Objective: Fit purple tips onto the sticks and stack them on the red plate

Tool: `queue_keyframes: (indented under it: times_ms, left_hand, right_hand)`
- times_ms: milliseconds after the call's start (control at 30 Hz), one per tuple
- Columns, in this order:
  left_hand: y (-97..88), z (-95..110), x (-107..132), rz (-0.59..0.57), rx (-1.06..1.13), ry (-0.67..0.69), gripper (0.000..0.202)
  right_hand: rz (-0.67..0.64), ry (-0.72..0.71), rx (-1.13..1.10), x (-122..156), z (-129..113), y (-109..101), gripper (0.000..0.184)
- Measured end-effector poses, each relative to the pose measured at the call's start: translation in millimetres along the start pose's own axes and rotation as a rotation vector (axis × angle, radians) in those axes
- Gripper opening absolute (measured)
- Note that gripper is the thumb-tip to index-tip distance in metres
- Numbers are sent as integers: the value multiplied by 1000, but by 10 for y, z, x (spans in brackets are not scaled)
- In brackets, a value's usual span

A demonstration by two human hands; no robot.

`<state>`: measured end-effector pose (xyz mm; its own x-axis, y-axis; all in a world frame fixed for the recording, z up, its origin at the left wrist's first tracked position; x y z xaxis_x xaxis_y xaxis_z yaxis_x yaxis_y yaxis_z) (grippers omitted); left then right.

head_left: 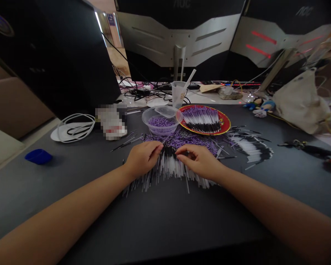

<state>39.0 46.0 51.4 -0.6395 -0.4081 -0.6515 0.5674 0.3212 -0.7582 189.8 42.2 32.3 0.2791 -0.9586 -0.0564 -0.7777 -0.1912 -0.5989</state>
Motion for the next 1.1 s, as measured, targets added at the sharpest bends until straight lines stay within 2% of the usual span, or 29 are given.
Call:
queue_keyframes:
  times_ms: [100, 200, 333, 433, 667, 833, 1100]
  left_hand:
    - [-18, -177, 59, 115, 99, -145, 23]
    - [-27, -232, 73, 184, 142, -184, 23]
    - [-22, -209, 60, 173, 154, -158, 22]
    - [-15, -193, 63, 161, 160, -143, 22]
    - [-6, -155, 45, 149, 168, -83, 21]
    - [7, -173, 34, 125, 166, -93, 22]
    - [10, -168, 23, 120, 169, -84, 21]
  right_hand:
    - [5, -122, 191, 6, -151, 67, 14]
    - [-46, -190, 324, 30, -318, 208, 17]
    - [-134, -208, 522, 63, -460, 475, 20]
    - [-137, -164, 627, 46, -467, 609, 24]
    - [-95, -70, 608, -2, -391, 665, 20]
    - [-95, -26, 588, -6, -389, 677, 18]
    - [-61, -54, 587, 31, -405, 718, 22]
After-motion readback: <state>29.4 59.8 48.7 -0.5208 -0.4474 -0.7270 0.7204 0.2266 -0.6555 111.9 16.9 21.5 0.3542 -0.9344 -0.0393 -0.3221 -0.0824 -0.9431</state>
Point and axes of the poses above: each hand's wrist, its own x-axis away from the middle knuckle, its own y-axis out of the palm, z = x × y, the point moved 8 cm from there along -x, towards the middle knuckle, and after that the axes turned 14 degrees about y, right-handed, at the moved point
